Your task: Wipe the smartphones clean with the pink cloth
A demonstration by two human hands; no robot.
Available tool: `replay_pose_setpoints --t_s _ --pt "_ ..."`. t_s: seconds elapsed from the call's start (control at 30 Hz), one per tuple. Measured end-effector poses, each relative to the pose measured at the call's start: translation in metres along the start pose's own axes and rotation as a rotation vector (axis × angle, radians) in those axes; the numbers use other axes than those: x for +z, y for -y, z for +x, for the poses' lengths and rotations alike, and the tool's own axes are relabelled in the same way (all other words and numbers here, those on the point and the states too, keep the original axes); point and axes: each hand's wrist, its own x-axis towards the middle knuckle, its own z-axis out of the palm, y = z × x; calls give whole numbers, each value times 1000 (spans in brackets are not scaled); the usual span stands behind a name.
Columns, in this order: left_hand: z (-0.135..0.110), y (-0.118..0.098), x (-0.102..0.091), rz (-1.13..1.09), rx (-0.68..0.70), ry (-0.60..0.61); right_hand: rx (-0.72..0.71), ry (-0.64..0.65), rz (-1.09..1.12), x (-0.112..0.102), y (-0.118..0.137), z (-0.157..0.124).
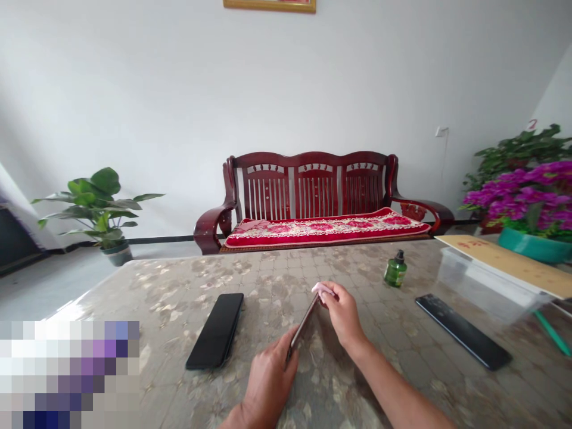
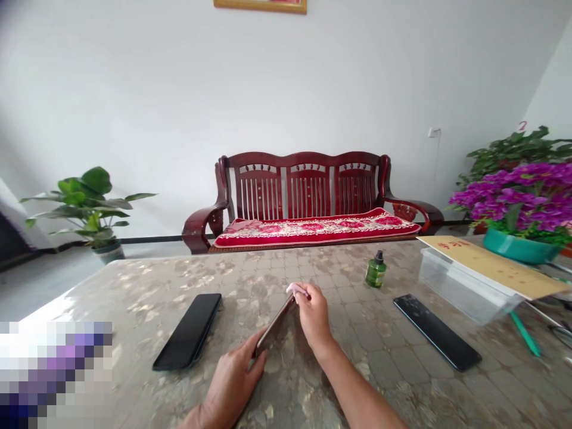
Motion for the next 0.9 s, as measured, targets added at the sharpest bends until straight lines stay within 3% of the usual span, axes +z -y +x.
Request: replay_pose_setpoints --t_s 0.13,0.33,0.67,0.9 --pt "-2 6 5 127 294 -71 241 -61 231 -5 -7 3" --pt "-2 1 4 349 559 -46 267 -52 131 -4 -25 6" --pt "-2 -3 1 380 590 54 129 24 -14 11 -29 8" --pt "-2 -5 1 392 562 80 -53 113 -166 15 -27 4"
